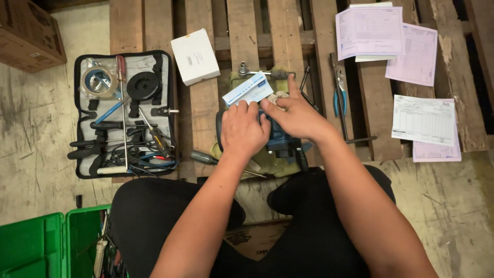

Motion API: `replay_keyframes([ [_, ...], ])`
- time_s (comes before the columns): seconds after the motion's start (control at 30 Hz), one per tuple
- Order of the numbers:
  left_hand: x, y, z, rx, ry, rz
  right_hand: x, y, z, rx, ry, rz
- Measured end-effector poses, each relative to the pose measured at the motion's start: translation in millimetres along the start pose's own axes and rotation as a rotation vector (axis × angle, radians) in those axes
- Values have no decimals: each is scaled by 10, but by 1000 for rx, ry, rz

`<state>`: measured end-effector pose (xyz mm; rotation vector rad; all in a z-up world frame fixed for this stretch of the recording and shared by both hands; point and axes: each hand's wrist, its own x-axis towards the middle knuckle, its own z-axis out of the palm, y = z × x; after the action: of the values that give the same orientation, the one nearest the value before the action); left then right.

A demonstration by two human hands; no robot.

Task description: Final cleaning of a blue mechanical pump using a cloth on a wooden pallet

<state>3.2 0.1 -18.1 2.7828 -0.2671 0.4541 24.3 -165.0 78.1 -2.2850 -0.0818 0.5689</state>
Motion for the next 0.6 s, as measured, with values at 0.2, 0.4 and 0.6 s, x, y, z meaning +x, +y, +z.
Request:
replay_keyframes([
  [0.2, -5, 26, -116, 2, -5, -22, 19, -246, -56, -158, -22, -1],
  [0.4, 36, 55, -108, -8, -43, -30, 118, -243, -62, -327, -77, 131],
  [0.6, 18, -37, 39, 41, 0, 0, 107, -170, -92, -129, -70, 53],
])
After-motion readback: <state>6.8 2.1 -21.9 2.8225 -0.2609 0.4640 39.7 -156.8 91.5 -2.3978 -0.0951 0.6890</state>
